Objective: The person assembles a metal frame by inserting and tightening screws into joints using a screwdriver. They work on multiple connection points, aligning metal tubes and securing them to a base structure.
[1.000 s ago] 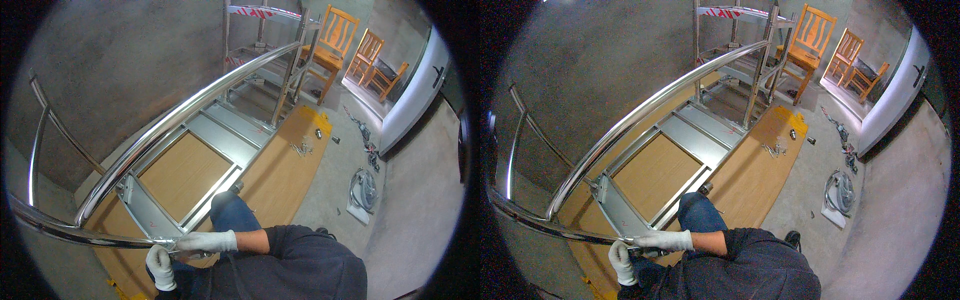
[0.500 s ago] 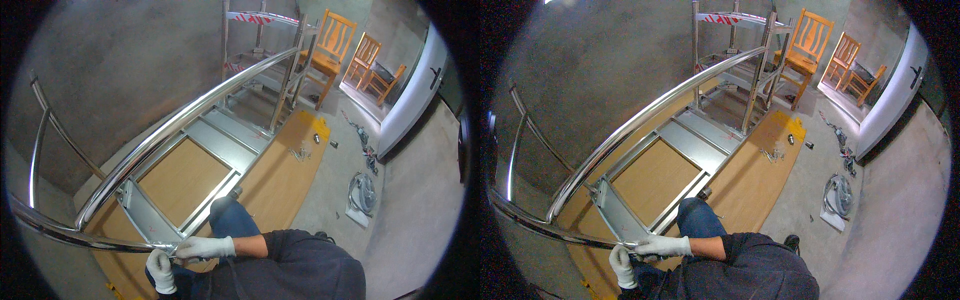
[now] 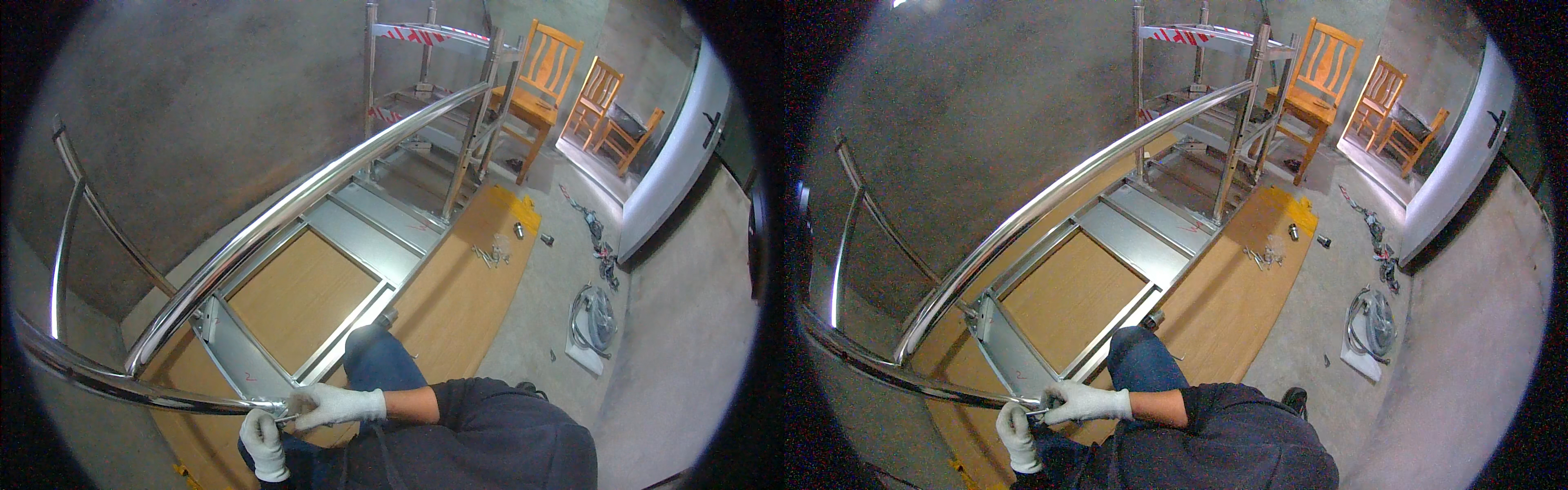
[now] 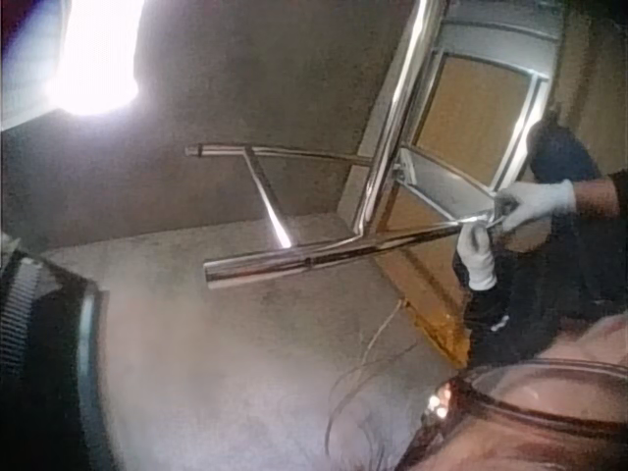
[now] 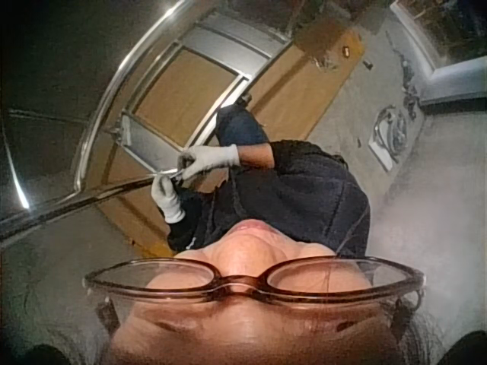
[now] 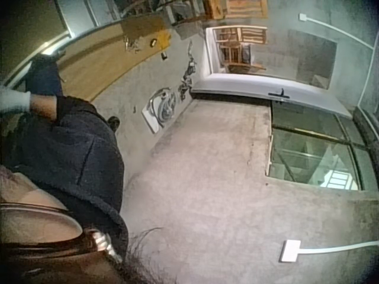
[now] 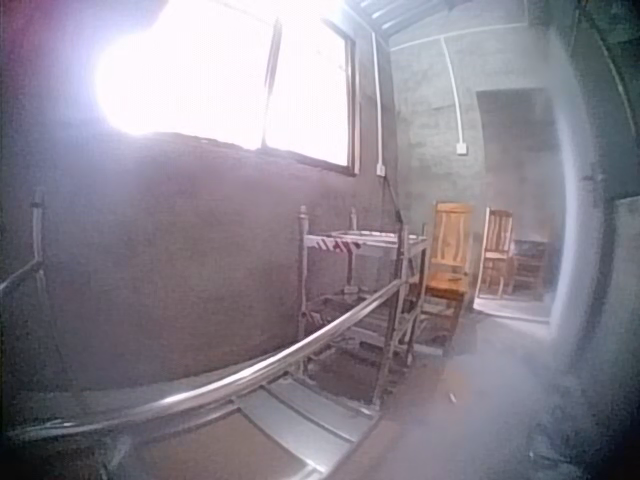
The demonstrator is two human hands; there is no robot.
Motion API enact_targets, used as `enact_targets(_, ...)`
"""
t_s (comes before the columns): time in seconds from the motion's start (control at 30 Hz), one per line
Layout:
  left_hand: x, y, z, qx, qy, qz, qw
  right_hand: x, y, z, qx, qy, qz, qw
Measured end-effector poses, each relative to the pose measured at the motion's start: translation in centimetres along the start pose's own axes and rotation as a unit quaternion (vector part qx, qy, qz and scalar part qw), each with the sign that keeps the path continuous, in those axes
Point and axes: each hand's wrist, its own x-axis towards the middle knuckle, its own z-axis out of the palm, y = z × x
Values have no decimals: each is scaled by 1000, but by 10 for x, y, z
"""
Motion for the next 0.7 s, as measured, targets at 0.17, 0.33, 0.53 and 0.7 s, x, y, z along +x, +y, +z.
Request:
enact_targets(0.17, -1, -6, 3, -10, 9, 6, 1000, 0, 2, -2, 212, -89, 106, 967)
enact_targets(0.33, -1, -4, 1, -4, 4, 5, 1000, 3, 5, 1, 76, -53, 74, 993)
enact_targets(0.53, -1, 4, 1, -42, 10, -13, 999, 1, 5, -3, 186, -90, 136, 969)
enact_targets(0.7, -1, -3, 3, -1, 6, 11, 1000, 1, 3, -2, 108, -49, 101, 988)
